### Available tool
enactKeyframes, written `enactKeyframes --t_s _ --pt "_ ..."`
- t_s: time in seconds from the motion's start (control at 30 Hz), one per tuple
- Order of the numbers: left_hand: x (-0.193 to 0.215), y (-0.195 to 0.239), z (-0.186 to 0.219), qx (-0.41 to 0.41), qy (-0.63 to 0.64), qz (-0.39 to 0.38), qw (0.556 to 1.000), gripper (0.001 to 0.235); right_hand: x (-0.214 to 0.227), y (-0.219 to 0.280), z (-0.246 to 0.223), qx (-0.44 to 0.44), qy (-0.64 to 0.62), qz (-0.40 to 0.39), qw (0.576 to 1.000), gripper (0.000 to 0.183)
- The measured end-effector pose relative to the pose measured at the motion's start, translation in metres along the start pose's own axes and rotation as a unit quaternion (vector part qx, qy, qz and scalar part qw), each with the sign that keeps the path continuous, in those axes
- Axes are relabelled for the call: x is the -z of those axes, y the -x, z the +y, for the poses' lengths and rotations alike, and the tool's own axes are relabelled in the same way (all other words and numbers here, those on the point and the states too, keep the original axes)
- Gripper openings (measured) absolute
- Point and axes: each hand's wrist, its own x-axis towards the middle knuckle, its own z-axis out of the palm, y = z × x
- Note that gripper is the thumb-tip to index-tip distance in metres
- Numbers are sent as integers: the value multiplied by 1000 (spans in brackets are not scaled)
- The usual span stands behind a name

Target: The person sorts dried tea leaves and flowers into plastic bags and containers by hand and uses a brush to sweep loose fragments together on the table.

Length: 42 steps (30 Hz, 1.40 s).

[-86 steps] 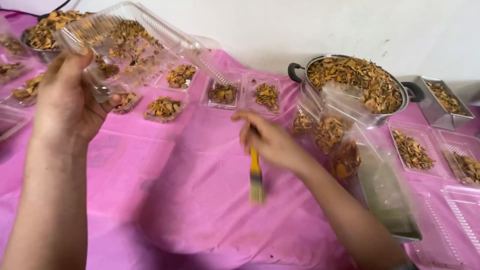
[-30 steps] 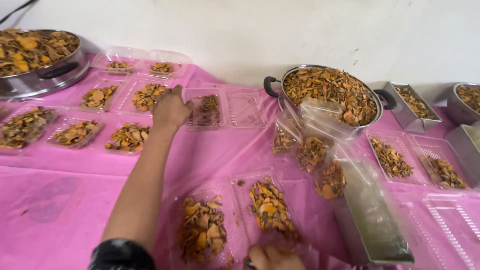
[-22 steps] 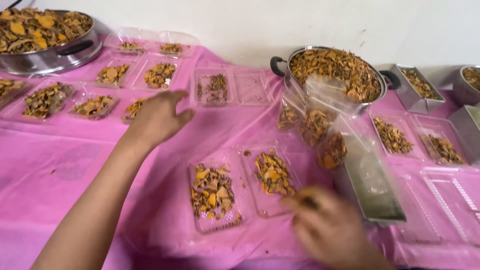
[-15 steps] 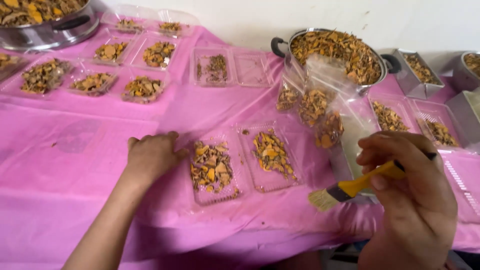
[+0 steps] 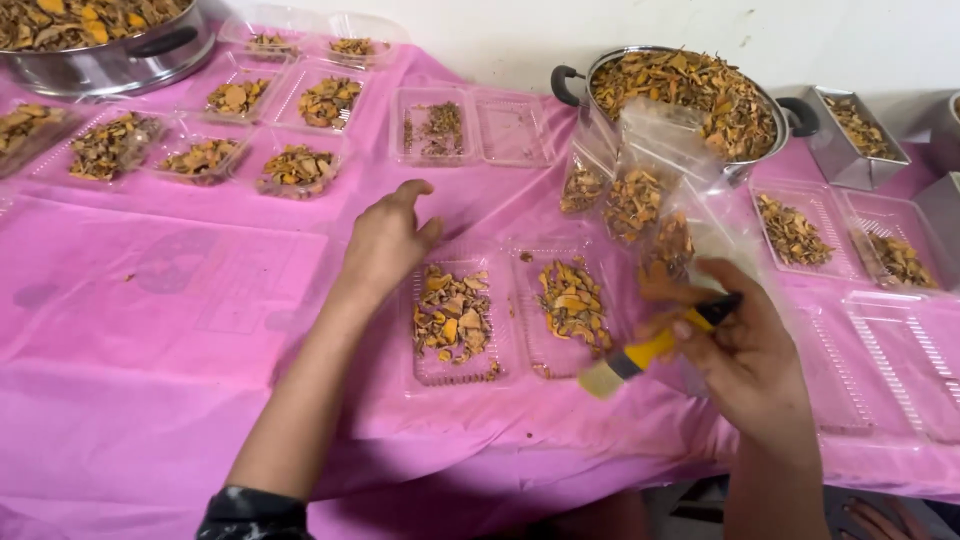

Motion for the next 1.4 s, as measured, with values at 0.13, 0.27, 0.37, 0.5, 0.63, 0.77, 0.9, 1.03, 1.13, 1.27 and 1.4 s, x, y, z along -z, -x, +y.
enactKeyframes --t_s 0.13,0.27,0.37,0.5,0.63,0.77,0.9,1.03,1.13,1.27,1.4 --pt "-28 -17 -26 15 -55 23 998 45 -32 -34 20 29 -22 103 994 22" --pt "-36 -22 -76 123 -99 -92 983 57 -85 -67 55 49 -119 12 992 15" --pt "4 -6 -51 129 13 -189 974 46 -113 -100 86 70 -150 -13 986 14" --pt "-20 -10 -69 131 38 -188 973 36 -134 -122 110 55 -91 -12 994 7" --pt "-23 -15 -76 130 45 -155 978 30 -135 -115 103 11 -69 -70 995 21" --pt "-38 -17 -97 117 60 -141 981 32 -125 -82 87 6 -14 -130 991 22" --pt "-37 -16 -92 128 66 -144 979 32 -111 -67 66 4 -48 -126 991 22" --pt "-32 -11 -83 143 64 -137 978 30 -96 -89 83 19 -65 -41 997 18" --pt "-30 -13 -79 142 71 -129 979 30 -97 -105 112 11 -81 -8 997 13" --pt "-32 -11 -78 142 83 -128 978 28 -90 -90 93 2 -32 -33 999 15" --pt "-35 -14 -88 117 84 -139 980 30 -78 -74 75 -14 -82 -72 994 11"
